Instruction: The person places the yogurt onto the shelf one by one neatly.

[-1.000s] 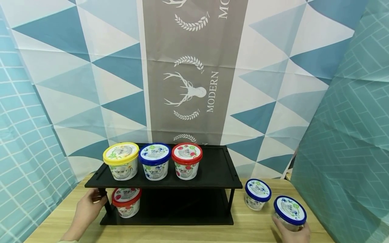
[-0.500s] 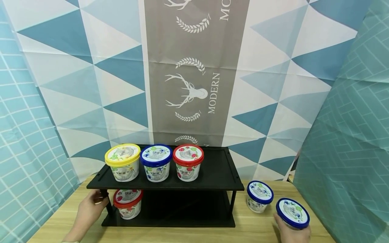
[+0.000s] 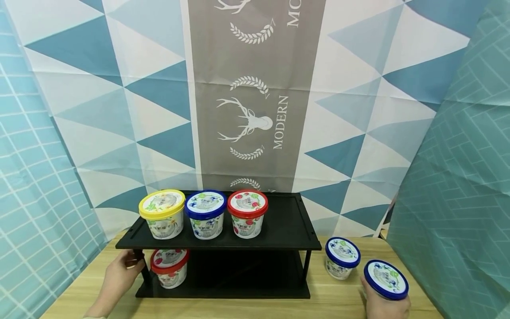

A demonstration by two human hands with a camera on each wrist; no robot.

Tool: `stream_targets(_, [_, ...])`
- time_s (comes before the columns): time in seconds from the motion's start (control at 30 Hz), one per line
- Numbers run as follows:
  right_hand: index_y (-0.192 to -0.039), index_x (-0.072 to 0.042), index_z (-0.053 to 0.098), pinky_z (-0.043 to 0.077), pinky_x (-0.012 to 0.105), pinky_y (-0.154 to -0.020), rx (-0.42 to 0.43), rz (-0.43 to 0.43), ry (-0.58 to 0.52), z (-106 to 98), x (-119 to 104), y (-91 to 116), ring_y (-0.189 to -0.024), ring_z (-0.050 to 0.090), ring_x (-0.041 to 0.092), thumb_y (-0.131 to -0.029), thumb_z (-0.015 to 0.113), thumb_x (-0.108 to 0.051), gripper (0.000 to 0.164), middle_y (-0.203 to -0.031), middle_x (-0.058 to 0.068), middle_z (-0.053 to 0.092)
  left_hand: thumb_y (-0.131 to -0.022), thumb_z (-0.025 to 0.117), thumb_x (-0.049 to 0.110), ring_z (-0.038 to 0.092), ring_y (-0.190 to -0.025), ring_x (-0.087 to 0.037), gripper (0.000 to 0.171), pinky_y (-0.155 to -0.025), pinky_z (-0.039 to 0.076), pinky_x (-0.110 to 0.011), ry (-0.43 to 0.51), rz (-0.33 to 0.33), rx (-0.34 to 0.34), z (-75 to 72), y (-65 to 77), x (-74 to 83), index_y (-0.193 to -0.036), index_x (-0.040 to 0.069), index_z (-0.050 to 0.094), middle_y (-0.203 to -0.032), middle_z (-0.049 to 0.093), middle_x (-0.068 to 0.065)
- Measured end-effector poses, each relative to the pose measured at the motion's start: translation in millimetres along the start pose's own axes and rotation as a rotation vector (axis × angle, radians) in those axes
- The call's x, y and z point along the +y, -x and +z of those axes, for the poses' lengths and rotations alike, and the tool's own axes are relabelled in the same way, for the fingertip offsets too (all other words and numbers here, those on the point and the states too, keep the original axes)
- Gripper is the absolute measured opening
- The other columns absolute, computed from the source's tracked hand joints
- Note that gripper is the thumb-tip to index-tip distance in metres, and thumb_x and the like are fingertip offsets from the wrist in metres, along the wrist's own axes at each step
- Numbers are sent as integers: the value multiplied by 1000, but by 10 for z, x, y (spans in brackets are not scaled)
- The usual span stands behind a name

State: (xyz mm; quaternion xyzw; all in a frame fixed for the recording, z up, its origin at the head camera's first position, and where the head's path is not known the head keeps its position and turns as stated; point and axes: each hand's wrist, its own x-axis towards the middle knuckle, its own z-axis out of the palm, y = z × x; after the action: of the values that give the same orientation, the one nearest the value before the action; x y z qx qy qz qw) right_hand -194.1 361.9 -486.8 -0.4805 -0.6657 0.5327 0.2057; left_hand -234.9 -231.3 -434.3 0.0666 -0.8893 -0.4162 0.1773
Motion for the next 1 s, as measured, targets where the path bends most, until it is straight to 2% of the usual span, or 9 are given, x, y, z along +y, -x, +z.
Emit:
stream_targets(0.23, [-141, -7, -3, 11, 54, -108, 2, -9, -8, 15, 53, -36, -133, 8, 40, -46, 68, -70, 134, -146, 23, 6, -81, 52, 9, 55, -98, -41, 39, -76, 50, -43, -5, -3, 4, 10, 0, -41, -116, -4, 44, -108, 54, -29])
stream_targets(0.57, [-141, -4, -4, 13, 55, -106, -49, -6, 41, -64, 57, -42, -132, 10, 42, -43, 62, -77, 139, -145, 24, 4, -80, 52, 9, 55, -97, -41, 38, -75, 51, -43, -11, -1, 10, 19, -12, -52, -115, -4, 45, -107, 54, -29])
stream_targets(0.8, [-140, -3, -5, 15, 57, -105, -112, -13, 86, -161, 36, -48, -130, 12, 44, -40, 64, -76, 142, -144, 27, 4, -80, 53, 9, 57, -96, -40, 35, -74, 51, -43, -22, 20, 33, -2, -5, -43, -112, -3, 47, -105, 56, -28])
stream_targets(1.0, [-140, 0, -4, 20, 60, -101, -177, -45, 145, -242, 50, -79, -125, 18, 48, -22, 68, -77, 158, -141, 31, 9, -82, 51, 11, 55, -98, -40, 38, -72, 52, -41, -25, 6, 2, -21, -28, -27, -116, -4, 44, -110, 54, -30])
